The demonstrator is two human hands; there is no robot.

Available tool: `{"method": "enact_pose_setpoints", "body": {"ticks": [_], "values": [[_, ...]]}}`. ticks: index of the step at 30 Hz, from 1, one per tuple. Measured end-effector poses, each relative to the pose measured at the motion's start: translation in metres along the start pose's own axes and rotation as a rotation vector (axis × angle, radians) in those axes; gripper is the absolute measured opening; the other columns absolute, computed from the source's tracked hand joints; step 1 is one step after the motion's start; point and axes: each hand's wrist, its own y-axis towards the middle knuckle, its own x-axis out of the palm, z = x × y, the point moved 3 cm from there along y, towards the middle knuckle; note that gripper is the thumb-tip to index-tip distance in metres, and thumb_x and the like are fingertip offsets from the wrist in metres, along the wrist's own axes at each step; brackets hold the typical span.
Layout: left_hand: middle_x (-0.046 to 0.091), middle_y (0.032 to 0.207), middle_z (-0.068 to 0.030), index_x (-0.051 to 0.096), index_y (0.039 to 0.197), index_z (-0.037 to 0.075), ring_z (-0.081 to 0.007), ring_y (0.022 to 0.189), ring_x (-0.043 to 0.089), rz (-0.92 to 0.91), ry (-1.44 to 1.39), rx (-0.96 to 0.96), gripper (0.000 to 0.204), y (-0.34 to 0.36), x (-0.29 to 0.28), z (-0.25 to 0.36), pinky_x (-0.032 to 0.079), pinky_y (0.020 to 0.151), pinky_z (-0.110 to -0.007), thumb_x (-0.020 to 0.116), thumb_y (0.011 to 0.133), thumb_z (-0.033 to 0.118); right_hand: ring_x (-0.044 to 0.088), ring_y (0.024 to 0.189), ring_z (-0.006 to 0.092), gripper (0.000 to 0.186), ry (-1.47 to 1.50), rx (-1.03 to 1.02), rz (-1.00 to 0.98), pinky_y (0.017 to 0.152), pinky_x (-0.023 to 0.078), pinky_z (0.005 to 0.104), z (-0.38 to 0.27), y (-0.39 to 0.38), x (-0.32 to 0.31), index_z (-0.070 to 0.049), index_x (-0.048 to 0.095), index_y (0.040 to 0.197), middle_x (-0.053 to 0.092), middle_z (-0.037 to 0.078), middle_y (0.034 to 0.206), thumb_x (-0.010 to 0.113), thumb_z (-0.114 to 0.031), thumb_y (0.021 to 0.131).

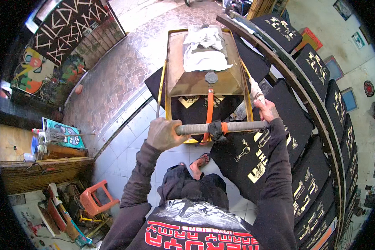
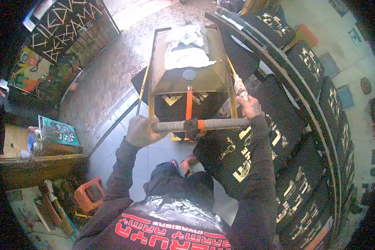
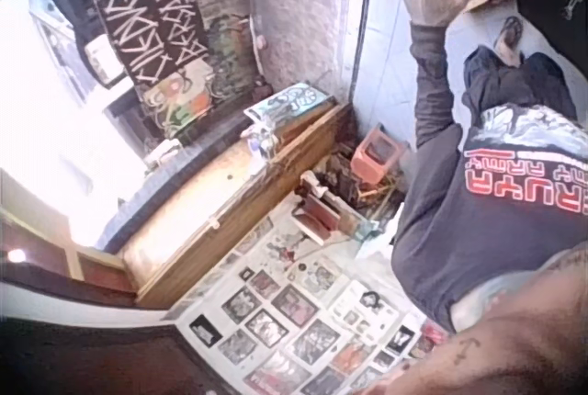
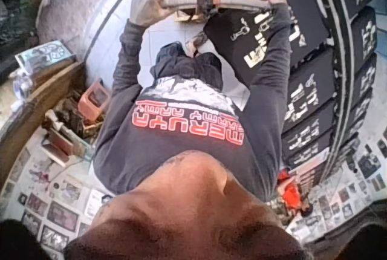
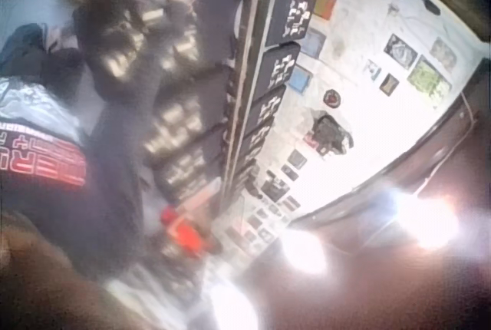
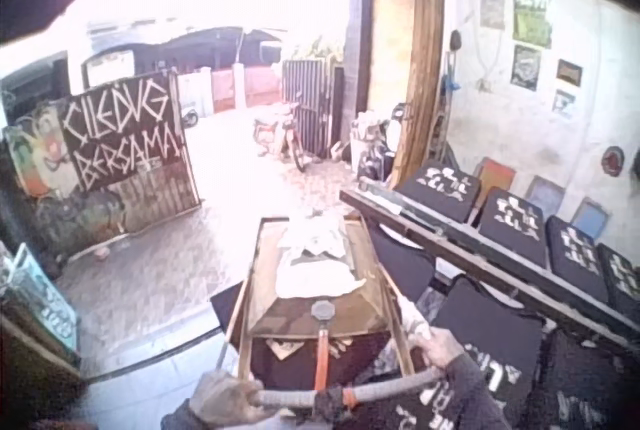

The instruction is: The person moves a manual screen printing flash dryer along a row of t-shirts on a printing table, pausing to apply heat to each garment and smoothing the fabric by hand.

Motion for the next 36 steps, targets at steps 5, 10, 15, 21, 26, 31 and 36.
{"method": "enact_pose_setpoints", "body": {"ticks": [5,10,15,21,26,31,36], "values": [[0.059,0.053,-0.0121,0.066,0.064,0.010,-0.0324,0.051,0.063,-0.075,0.018,0.012,0.044,-0.011,-0.012,-0.004,0.050,0.055,-0.045,0.077,0.073,0.051,0.053,0.044,0.0130,0.041,-0.068,-0.014,0.041,0.043,0.040,0.0313,0.011,-0.009,0.004,-0.004,0.064,0.090,0.056,0.003,0.057,0.072,-0.045,0.087],[0.061,0.056,-0.0120,0.070,0.068,0.011,-0.0321,0.055,0.065,-0.152,-0.002,0.023,0.041,-0.030,-0.020,-0.012,0.051,0.059,-0.046,0.076,0.075,0.051,0.049,0.042,0.0119,0.039,-0.177,0.016,0.099,0.043,0.038,0.0301,0.017,-0.043,0.013,-0.003,0.060,0.085,0.053,0.003,0.056,0.067,-0.041,0.091],[0.062,0.057,-0.0118,0.072,0.070,0.013,-0.0313,0.057,0.066,-0.150,-0.026,-0.037,0.037,-0.068,-0.034,-0.004,0.053,0.060,-0.045,0.077,0.073,0.049,0.048,0.041,0.0125,0.038,-0.100,0.002,0.069,0.043,0.037,0.0299,0.005,-0.092,0.032,-0.003,0.060,0.084,0.053,0.003,0.054,0.065,-0.040,0.092],[0.055,0.048,-0.0126,0.069,0.063,0.011,-0.0312,0.044,0.060,-0.024,-0.090,0.021,0.034,-0.096,-0.032,0.010,0.050,0.052,-0.042,0.077,0.069,0.044,0.046,0.040,0.0117,0.039,-0.054,0.010,0.095,0.041,0.036,0.0283,0.026,-0.135,0.033,-0.005,0.058,0.084,0.050,0.002,0.052,0.065,-0.043,0.093],[0.057,0.049,-0.0137,0.070,0.064,0.009,-0.0319,0.045,0.058,-0.004,-0.074,-0.063,0.031,-0.120,-0.034,0.038,0.050,0.055,-0.044,0.076,0.065,0.039,0.044,0.036,0.0126,0.034,0.036,0.087,0.007,0.034,0.042,0.0306,0.023,-0.152,0.030,-0.003,0.055,0.086,0.047,0.002,0.050,0.063,-0.035,0.094],[0.060,0.055,-0.0109,0.073,0.072,0.010,-0.0309,0.051,0.061,0.030,-0.177,-0.228,0.033,-0.146,-0.021,0.077,0.048,0.060,-0.042,0.078,0.067,0.042,0.044,0.034,0.0108,0.034,-0.110,-0.026,-0.053,0.032,0.043,0.0291,0.042,-0.135,0.015,-0.001,0.055,0.093,0.047,0.001,0.052,0.065,-0.034,0.095],[0.067,0.062,-0.0077,0.078,0.091,0.019,-0.0291,0.055,0.065,-0.126,-0.088,-0.425,0.029,-0.163,-0.016,0.102,0.050,0.067,-0.040,0.079,0.067,0.035,0.044,0.036,0.0092,0.034,-0.070,-0.052,-0.124,0.033,0.040,0.0270,0.033,-0.136,0.022,0.001,0.058,0.104,0.050,0.001,0.056,0.064,-0.032,0.096]]}}
